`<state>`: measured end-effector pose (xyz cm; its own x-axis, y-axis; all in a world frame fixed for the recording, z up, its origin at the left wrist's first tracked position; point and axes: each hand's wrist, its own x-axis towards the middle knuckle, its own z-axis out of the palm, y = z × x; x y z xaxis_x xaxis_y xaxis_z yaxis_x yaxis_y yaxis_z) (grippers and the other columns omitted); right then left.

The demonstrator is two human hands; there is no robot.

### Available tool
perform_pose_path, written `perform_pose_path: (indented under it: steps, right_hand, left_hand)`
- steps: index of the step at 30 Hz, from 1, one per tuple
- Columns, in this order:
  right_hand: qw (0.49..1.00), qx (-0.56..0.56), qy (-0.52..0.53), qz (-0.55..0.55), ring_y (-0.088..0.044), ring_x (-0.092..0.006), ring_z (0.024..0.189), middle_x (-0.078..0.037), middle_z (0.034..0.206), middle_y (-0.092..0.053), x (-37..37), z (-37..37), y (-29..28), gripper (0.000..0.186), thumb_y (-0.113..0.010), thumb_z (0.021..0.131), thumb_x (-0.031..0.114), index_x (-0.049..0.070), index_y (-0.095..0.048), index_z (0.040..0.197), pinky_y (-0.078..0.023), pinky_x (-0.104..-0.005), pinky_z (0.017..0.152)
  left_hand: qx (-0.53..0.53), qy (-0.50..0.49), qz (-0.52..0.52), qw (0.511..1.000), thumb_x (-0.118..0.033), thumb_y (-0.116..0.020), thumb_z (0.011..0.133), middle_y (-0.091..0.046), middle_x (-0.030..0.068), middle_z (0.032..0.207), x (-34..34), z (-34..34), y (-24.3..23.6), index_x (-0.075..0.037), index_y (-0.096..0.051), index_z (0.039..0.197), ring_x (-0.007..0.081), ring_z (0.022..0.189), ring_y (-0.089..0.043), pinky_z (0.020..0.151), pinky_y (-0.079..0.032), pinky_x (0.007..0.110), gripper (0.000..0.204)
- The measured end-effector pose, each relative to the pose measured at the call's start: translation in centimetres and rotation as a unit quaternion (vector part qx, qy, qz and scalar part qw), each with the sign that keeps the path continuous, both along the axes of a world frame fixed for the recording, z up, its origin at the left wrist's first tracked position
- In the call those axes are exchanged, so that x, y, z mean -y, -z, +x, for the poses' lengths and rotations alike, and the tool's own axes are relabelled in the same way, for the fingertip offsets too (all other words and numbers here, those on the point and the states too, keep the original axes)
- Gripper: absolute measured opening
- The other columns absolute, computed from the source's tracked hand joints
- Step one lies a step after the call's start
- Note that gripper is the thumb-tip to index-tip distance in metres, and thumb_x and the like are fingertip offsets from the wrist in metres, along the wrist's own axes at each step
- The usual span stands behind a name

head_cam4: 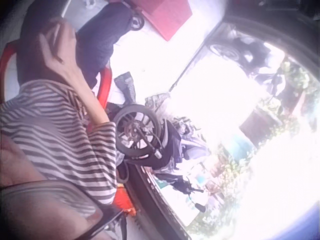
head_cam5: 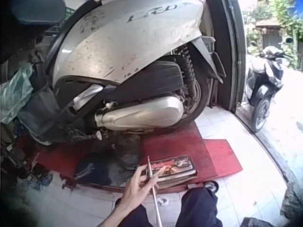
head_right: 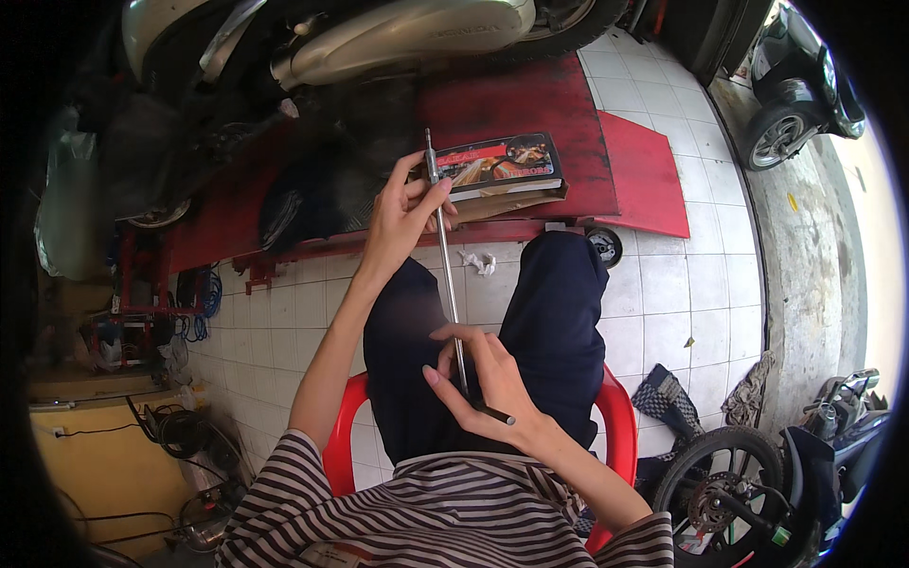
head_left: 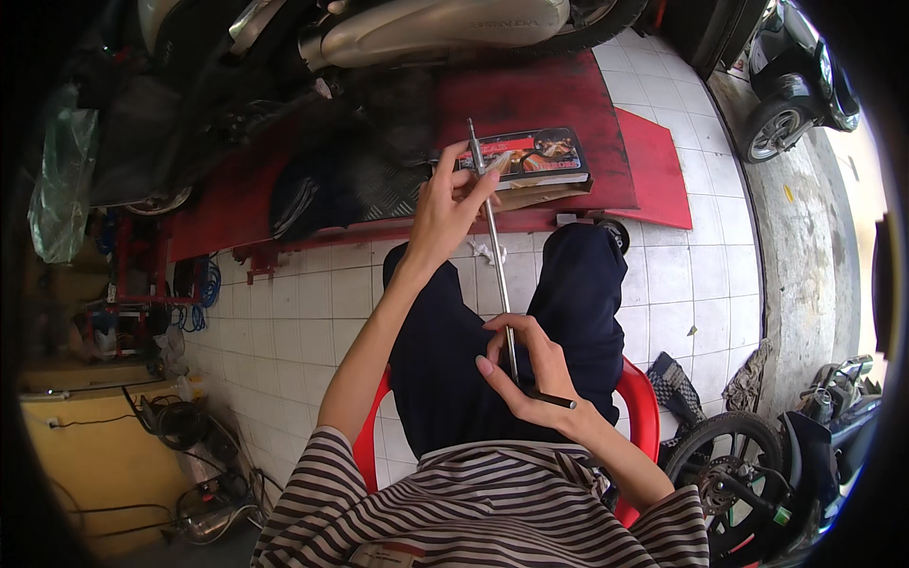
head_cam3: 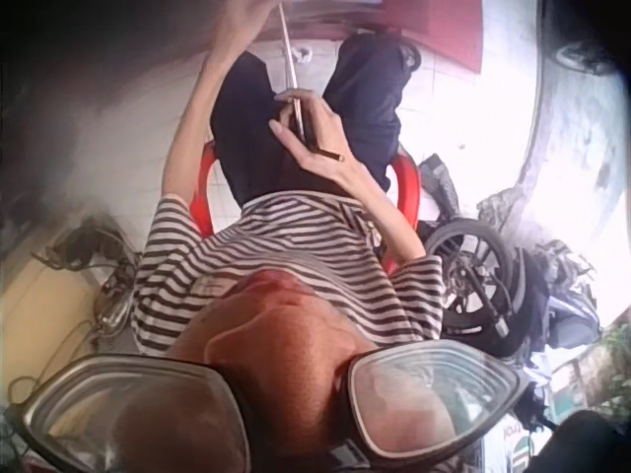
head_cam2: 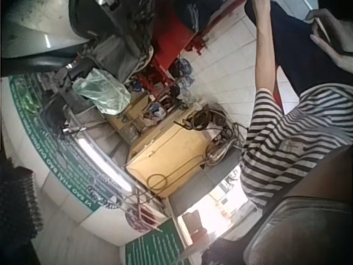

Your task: The person removes a retaining pin from a motorcycle brake caliper using a T-handle wrench and then pulls out the old brake pads.

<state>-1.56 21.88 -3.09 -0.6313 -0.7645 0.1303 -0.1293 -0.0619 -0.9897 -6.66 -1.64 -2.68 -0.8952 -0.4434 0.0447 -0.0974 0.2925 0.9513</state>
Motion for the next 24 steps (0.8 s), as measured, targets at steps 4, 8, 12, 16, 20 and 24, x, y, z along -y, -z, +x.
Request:
perform_pose_path:
  steps: [4,8,12,16,20,24]
  right_hand:
    - [0.999,-0.025,0.021,0.004,-0.062,-0.0270,0.071,-0.008,0.075,-0.063,0.7,-2.3,-0.3,0.036,-0.072,0.090,0.008,0.005,-0.057,0.122,-0.049,-0.0385,0.075]
    - [0.999,-0.021,0.025,0.018,-0.061,-0.0292,0.067,-0.010,0.071,-0.062,1.8,-3.3,-1.6,0.035,-0.070,0.090,0.009,0.005,-0.057,0.123,-0.048,-0.0396,0.067]
    - [0.996,-0.029,0.079,-0.040,-0.061,-0.0333,0.065,-0.012,0.071,-0.061,3.0,-4.5,0.1,0.039,-0.069,0.090,0.007,0.004,-0.053,0.125,-0.047,-0.0430,0.066]
    - [0.994,-0.040,0.099,-0.034,-0.061,-0.0336,0.065,-0.014,0.071,-0.060,3.6,-6.4,1.4,0.044,-0.068,0.089,0.003,0.001,-0.049,0.129,-0.046,-0.0438,0.063]
    - [0.990,-0.037,0.130,-0.043,-0.061,-0.0321,0.065,-0.013,0.070,-0.059,3.2,-9.0,1.8,0.044,-0.068,0.089,0.002,0.002,-0.050,0.129,-0.046,-0.0424,0.062]
    - [0.987,-0.057,0.139,-0.053,-0.060,-0.0306,0.064,-0.011,0.069,-0.057,3.1,-12.3,2.2,0.042,-0.066,0.089,0.002,0.003,-0.052,0.129,-0.046,-0.0415,0.063]
  left_hand:
    - [0.001,0.002,-0.009,1.000,-0.028,-0.067,0.100,-0.074,0.0098,0.079,1.3,-1.5,0.0,-0.001,-0.047,0.137,0.0108,0.060,-0.066,0.050,-0.047,0.024,0.051]
    - [0.023,0.007,-0.034,0.999,-0.028,-0.067,0.099,-0.075,0.0107,0.081,2.9,-3.1,0.0,0.001,-0.048,0.137,0.0112,0.060,-0.067,0.050,-0.048,0.024,0.051]
    - [0.036,0.051,-0.048,0.997,-0.026,-0.069,0.097,-0.074,0.0115,0.080,3.0,-6.7,0.0,0.004,-0.049,0.136,0.0120,0.060,-0.067,0.050,-0.048,0.025,0.053]
    - [0.036,0.090,-0.030,0.995,-0.027,-0.072,0.095,-0.074,0.0115,0.080,2.5,-11.3,-0.3,0.004,-0.048,0.139,0.0120,0.061,-0.067,0.050,-0.049,0.025,0.059]
    - [0.065,0.110,0.043,0.991,-0.029,-0.073,0.094,-0.071,0.0108,0.088,1.4,-14.0,-0.6,-0.001,-0.050,0.139,0.0141,0.073,-0.067,0.063,-0.051,0.027,0.058]
    - [0.060,0.092,0.073,0.991,-0.029,-0.075,0.092,-0.070,0.0096,0.089,1.6,-16.8,0.0,-0.005,-0.053,0.134,0.0162,0.073,-0.069,0.063,-0.052,0.028,0.053]
